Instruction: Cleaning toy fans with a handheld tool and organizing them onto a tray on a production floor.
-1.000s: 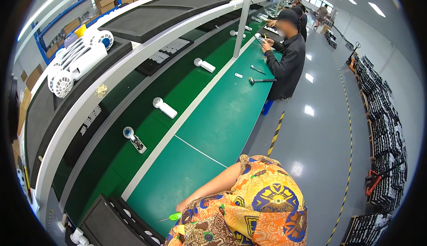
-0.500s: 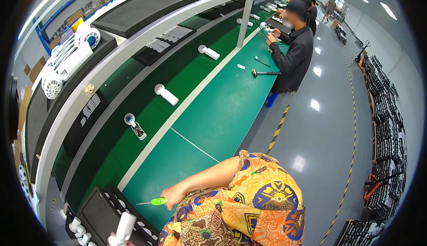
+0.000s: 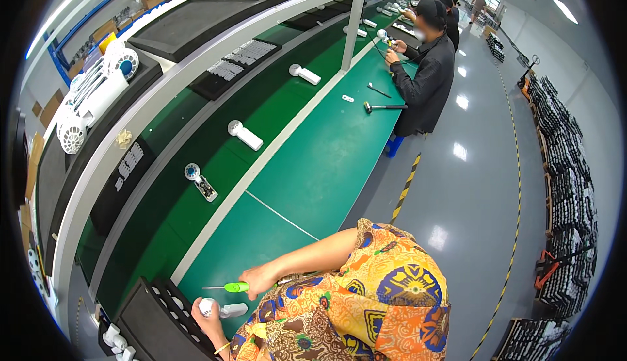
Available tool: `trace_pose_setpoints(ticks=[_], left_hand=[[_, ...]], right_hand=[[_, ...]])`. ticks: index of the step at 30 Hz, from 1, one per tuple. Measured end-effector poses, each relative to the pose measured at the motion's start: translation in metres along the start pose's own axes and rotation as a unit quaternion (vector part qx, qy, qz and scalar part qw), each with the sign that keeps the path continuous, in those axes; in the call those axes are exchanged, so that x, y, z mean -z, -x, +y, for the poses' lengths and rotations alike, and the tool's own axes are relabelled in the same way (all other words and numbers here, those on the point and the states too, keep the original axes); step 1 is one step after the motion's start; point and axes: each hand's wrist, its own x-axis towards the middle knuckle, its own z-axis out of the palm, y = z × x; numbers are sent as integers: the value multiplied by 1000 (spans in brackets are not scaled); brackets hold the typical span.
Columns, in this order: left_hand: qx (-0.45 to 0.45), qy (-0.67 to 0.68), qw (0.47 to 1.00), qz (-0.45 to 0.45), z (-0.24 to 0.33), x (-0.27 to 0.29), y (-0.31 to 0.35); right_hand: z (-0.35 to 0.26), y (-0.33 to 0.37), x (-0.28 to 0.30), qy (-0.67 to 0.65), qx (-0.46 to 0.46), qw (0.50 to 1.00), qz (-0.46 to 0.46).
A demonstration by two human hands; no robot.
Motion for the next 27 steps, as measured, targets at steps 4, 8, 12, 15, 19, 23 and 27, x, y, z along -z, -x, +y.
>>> trace_pose_setpoints(ticks=[4, 8, 12, 15, 19, 23, 27], left_hand=[[-54, 17, 997, 52, -16, -15, -1], [35, 160, 972, 169, -17, -26, -1], [95, 427, 885, 158, -5, 2, 10], [68, 473, 870, 117, -2, 11, 20], [26, 373, 923, 93, 9, 9, 36], [146, 452, 878, 58, 46, 13, 50], [190, 459, 867, 29, 28, 0, 51]], right_hand=[[-1, -3, -7, 33, -6, 999, 5], [2, -3, -10, 28, 0, 1000, 7], [-5, -9, -19, -148, -55, 976, -151], [-15, -13, -20, -219, -69, 952, -202], [-27, -10, -6, -261, -132, 938, -184], [-26, -7, -5, -246, -137, 939, -195], [-16, -13, -5, -184, -124, 951, -216]])
